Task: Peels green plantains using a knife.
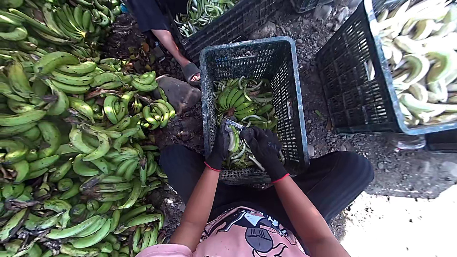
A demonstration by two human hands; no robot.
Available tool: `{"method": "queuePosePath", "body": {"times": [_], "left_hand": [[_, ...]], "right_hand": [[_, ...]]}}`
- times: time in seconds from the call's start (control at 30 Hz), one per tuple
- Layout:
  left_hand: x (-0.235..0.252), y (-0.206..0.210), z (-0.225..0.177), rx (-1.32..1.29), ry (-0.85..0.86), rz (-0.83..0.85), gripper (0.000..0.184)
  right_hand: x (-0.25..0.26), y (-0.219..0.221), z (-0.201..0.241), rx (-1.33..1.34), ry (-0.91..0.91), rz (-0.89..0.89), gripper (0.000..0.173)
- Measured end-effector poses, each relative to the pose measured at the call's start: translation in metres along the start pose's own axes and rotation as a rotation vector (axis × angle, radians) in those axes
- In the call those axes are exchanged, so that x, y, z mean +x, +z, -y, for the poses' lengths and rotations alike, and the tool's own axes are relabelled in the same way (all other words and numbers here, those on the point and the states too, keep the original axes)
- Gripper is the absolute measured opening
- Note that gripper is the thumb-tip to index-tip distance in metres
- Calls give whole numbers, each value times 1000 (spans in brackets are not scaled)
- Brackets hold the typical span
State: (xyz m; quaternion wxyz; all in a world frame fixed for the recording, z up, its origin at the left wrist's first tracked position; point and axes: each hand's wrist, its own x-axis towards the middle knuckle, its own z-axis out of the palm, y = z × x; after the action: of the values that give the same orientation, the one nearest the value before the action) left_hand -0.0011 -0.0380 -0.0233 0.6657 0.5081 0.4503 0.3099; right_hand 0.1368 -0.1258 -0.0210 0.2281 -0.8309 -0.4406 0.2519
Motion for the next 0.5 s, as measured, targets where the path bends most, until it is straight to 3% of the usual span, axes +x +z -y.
{"method": "queuePosePath", "body": {"times": [0.17,0.33,0.5], "left_hand": [[-10,15,-4,287,5,-240,52],[-23,9,-15,675,214,-37,44],[-26,7,-18,666,237,-38,40]], "right_hand": [[-1,5,-2,-79,-30,-120,77],[0,-10,-1,132,-42,30,71],[4,-16,-2,159,-117,73,68]]}}
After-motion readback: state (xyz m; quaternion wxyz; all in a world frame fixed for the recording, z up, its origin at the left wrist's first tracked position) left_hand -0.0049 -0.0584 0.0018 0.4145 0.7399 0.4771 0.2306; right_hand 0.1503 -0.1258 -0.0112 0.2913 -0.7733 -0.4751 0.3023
